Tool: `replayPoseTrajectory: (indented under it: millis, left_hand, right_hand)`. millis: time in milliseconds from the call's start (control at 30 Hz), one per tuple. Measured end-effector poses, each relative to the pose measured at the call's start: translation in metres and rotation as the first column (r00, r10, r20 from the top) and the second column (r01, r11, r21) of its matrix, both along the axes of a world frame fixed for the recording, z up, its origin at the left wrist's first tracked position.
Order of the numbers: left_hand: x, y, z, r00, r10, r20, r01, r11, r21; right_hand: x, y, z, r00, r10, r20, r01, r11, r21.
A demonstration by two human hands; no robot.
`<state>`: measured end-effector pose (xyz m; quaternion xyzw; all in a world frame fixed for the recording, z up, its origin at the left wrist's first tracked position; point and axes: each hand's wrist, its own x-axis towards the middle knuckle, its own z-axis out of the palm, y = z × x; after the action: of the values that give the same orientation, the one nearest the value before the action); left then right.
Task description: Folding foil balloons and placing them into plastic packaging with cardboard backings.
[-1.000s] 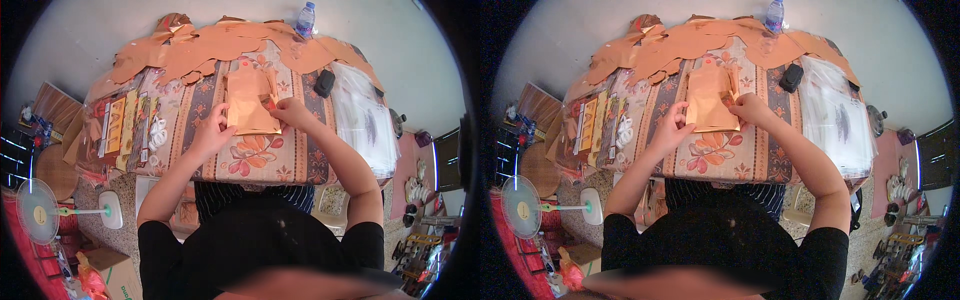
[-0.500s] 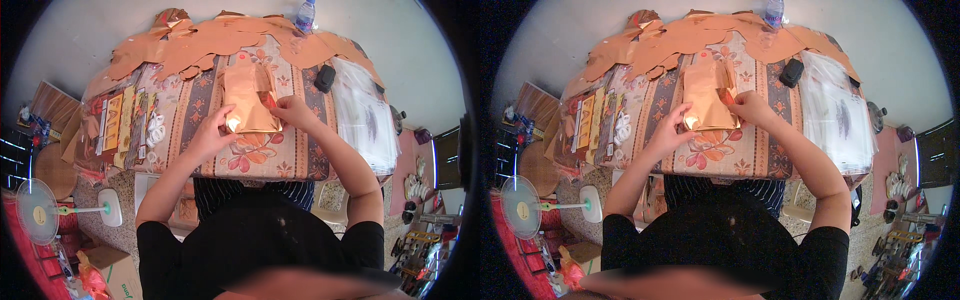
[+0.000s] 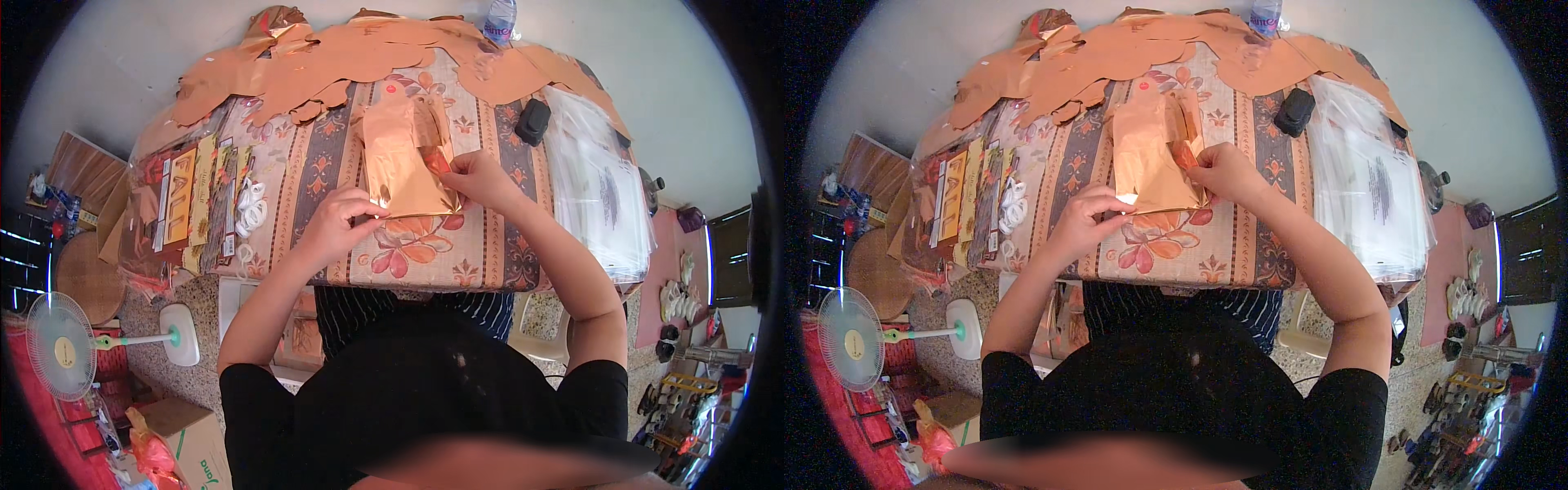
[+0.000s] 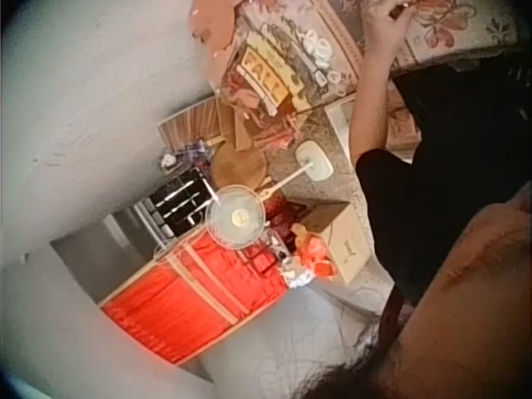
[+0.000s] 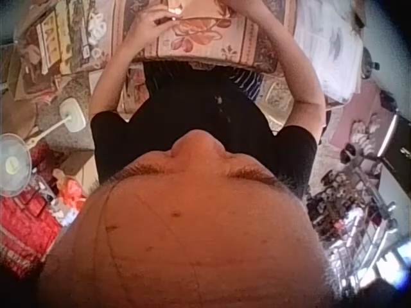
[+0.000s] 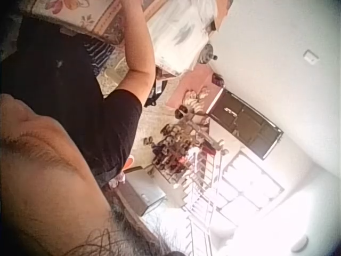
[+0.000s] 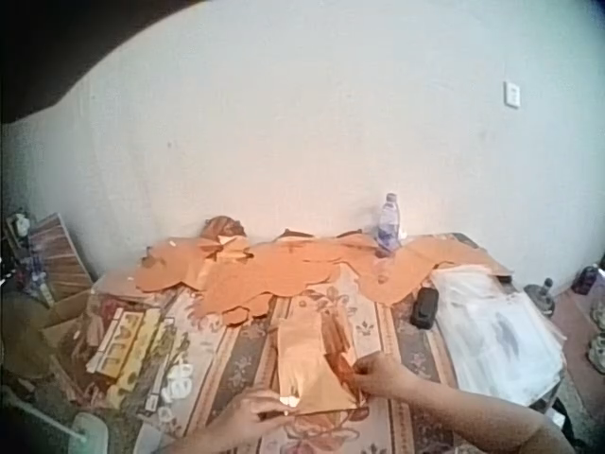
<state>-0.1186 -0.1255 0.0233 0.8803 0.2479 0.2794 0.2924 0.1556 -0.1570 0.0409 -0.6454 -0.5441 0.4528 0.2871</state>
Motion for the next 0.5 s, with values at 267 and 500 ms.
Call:
replayPoseTrajectory:
  millis: [267,500]
  left_hand:
    - [0.002,-0.004,0.009,0.990,0.130,-0.056,-0.117,0.972,0.202]
    - [0.029,-0.002,-0.001,0.977,0.022,-0.211,0.057,0.930,0.362]
  right_hand:
    - [-0.003,-0.003,0.005,1.000,0.004,-0.019,-0.004,1.000,-0.008]
    - [-0.002,-0.001,0.001,1.000,-0.009,-0.014,0.009,1.000,0.005]
